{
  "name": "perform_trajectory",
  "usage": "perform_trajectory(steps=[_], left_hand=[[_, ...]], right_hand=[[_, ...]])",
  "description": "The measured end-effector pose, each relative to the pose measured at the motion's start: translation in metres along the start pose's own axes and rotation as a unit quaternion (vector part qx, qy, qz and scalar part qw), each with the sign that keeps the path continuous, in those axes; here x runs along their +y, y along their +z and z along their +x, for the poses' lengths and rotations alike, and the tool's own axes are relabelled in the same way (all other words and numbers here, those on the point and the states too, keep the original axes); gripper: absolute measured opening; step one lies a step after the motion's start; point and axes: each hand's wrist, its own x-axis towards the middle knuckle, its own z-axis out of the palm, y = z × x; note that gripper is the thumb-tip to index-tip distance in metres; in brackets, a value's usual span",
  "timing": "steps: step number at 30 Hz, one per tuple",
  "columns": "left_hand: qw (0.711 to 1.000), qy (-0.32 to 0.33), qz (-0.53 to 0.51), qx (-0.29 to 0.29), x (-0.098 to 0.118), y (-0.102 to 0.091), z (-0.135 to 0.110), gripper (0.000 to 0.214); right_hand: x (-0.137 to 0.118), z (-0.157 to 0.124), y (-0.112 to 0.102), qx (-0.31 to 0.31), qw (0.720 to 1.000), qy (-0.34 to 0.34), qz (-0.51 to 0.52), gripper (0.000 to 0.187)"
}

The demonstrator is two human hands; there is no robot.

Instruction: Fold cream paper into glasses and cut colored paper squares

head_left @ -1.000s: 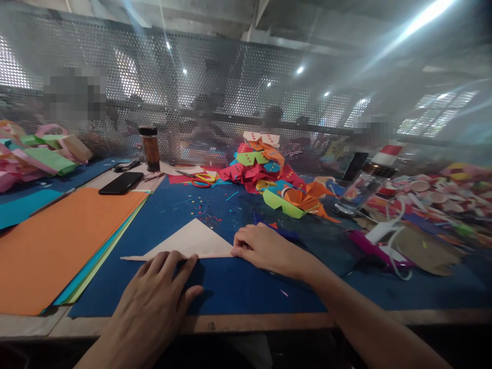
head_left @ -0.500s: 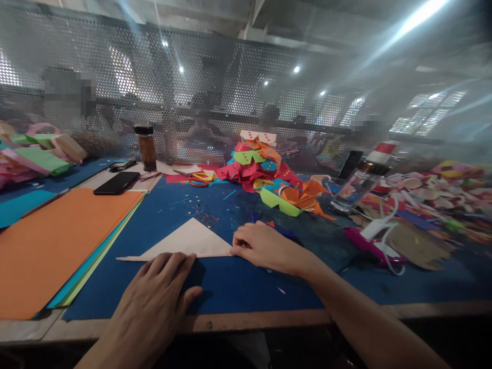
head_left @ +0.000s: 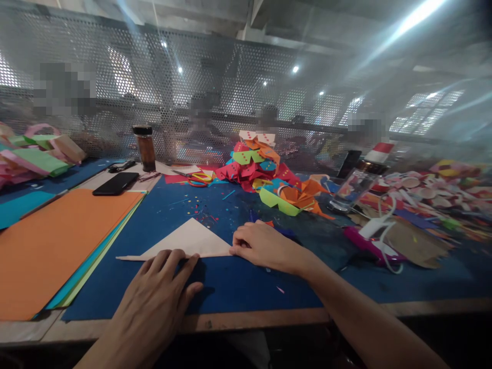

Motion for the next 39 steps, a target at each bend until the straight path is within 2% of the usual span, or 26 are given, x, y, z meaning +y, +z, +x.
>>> perform_trajectory(steps=[7,11,22,39], left_hand=[[0.999,0.029,-0.042,-0.015,-0.02,-0.001,0.001,0.038],[0.998,0.038,-0.041,-0.029,-0.024,0.0,0.003,0.042],[0.999,0.031,-0.034,0.006,-0.006,0.004,0.003,0.033],[1.0,0.011,-0.007,-0.015,0.002,0.004,0.006,0.035]], right_hand=[[0.001,0.0,0.001,0.0,1.0,-0.004,-0.002,0.023],[0.002,0.0,0.001,0.0,1.0,0.004,-0.006,0.027],[0.003,0.001,0.002,0.002,1.0,0.01,-0.011,0.029],[0.006,-0.001,0.003,-0.014,0.999,-0.002,-0.05,0.035]])
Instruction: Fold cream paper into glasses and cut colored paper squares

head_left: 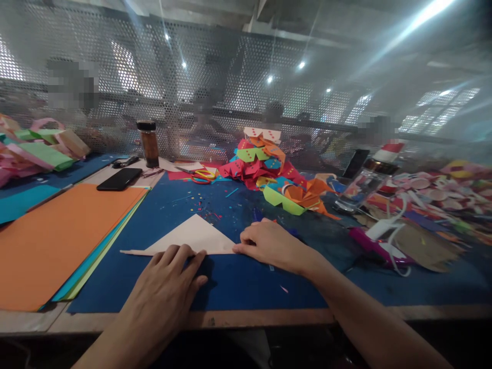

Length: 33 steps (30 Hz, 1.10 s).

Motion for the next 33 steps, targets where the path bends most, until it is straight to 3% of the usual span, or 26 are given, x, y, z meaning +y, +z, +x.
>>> perform_trajectory(steps=[13,17,20,25,33], left_hand=[[1.0,0.001,0.001,-0.013,0.002,-0.003,0.002,0.035],[1.0,0.01,0.01,-0.003,0.0,-0.001,0.002,0.036],[1.0,0.013,0.012,0.005,-0.001,0.002,0.002,0.035],[1.0,0.014,0.009,0.019,-0.002,0.004,0.001,0.032],[0.999,0.02,-0.007,0.037,-0.002,0.004,0.0,0.031]], right_hand=[[0.002,-0.004,-0.001,0.018,0.999,-0.021,-0.027,0.031],[-0.007,-0.009,-0.007,0.095,0.994,-0.003,-0.06,0.019],[-0.024,-0.014,-0.008,0.127,0.989,-0.043,-0.06,0.019],[-0.057,-0.015,0.01,0.111,0.985,-0.123,-0.05,0.026],[-0.073,-0.014,0.036,0.149,0.985,-0.067,-0.061,0.035]])
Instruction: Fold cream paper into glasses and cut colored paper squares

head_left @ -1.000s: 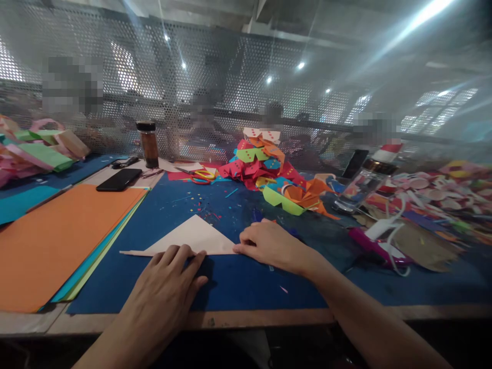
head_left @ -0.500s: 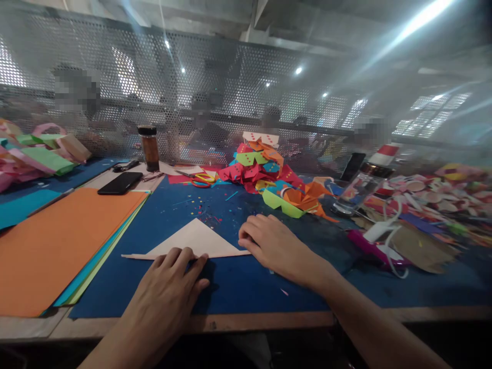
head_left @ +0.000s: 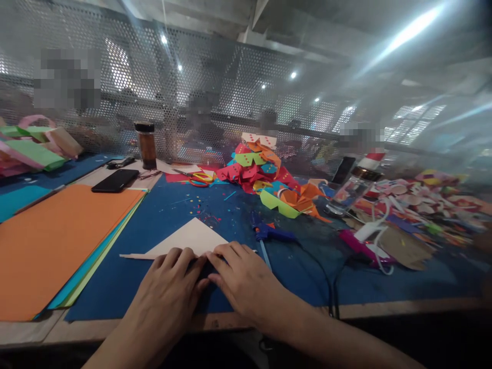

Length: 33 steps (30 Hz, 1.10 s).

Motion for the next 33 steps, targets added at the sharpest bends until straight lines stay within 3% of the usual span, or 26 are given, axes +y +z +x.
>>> perform_trajectory(steps=[16,24,33], left_hand=[[1.0,-0.016,-0.009,-0.011,0.001,-0.001,-0.001,0.036],[1.0,-0.018,-0.009,-0.01,0.002,-0.002,-0.002,0.036],[1.0,-0.016,-0.024,-0.003,-0.001,0.001,-0.002,0.036]], right_hand=[[0.004,-0.014,0.001,-0.004,0.998,0.055,0.037,0.032],[0.017,-0.032,0.002,0.041,0.993,0.11,-0.012,0.027],[0.016,-0.037,0.007,0.091,0.987,0.12,-0.06,0.025]])
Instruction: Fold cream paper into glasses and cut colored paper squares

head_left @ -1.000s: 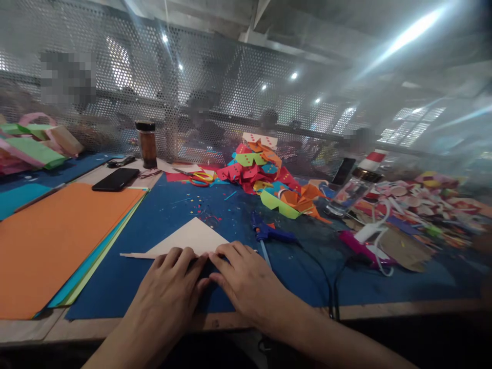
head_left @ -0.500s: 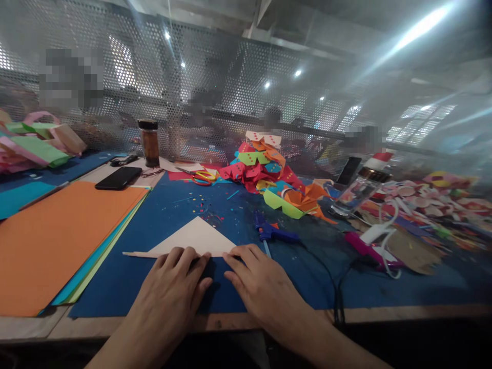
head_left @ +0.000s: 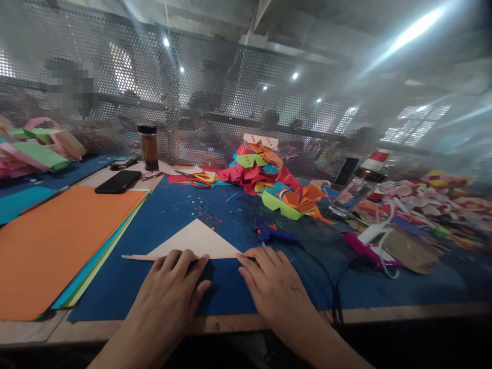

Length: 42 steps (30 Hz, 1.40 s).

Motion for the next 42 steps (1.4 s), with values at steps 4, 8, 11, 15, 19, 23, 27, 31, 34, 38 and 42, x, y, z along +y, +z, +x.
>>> perform_trajectory(steps=[4,8,11,15,19,23,27,31,34,38,42], left_hand=[[1.0,-0.001,0.0,-0.004,0.0,0.0,-0.001,0.036],[1.0,-0.008,0.0,-0.005,0.001,0.001,-0.001,0.036],[1.0,-0.011,-0.003,-0.006,0.001,0.001,-0.001,0.037],[1.0,-0.007,-0.002,-0.004,0.001,0.002,-0.001,0.037],[1.0,-0.006,0.008,-0.007,0.001,0.003,-0.002,0.038],[1.0,-0.007,0.011,-0.006,0.001,0.003,-0.003,0.038],[1.0,0.0,-0.007,-0.002,-0.001,0.004,-0.006,0.039],[1.0,-0.002,-0.019,0.013,-0.005,0.006,-0.01,0.038],[0.999,0.002,-0.029,0.02,-0.008,0.004,-0.012,0.036],[0.998,0.02,-0.034,0.038,-0.012,0.0,-0.017,0.035],[0.999,0.018,-0.015,0.044,-0.023,-0.004,-0.025,0.036]], right_hand=[[0.002,-0.003,0.002,0.032,0.999,0.017,-0.018,0.027],[0.002,-0.004,0.003,0.039,0.999,0.021,-0.021,0.027],[0.002,-0.004,0.004,0.052,0.998,0.029,-0.019,0.026],[0.002,-0.003,-0.001,0.067,0.997,0.048,0.005,0.023],[-0.002,0.005,-0.009,0.041,0.997,0.008,0.07,0.019],[-0.007,0.014,-0.007,0.006,0.993,-0.026,0.119,0.018],[-0.008,0.015,-0.002,-0.013,0.989,-0.022,0.145,0.019],[-0.008,0.013,-0.002,-0.021,0.988,-0.014,0.154,0.019],[-0.009,0.014,-0.003,-0.025,0.988,-0.009,0.151,0.018],[-0.009,0.015,-0.004,-0.023,0.989,-0.013,0.144,0.017],[-0.008,0.014,-0.003,-0.018,0.99,-0.017,0.141,0.017]])
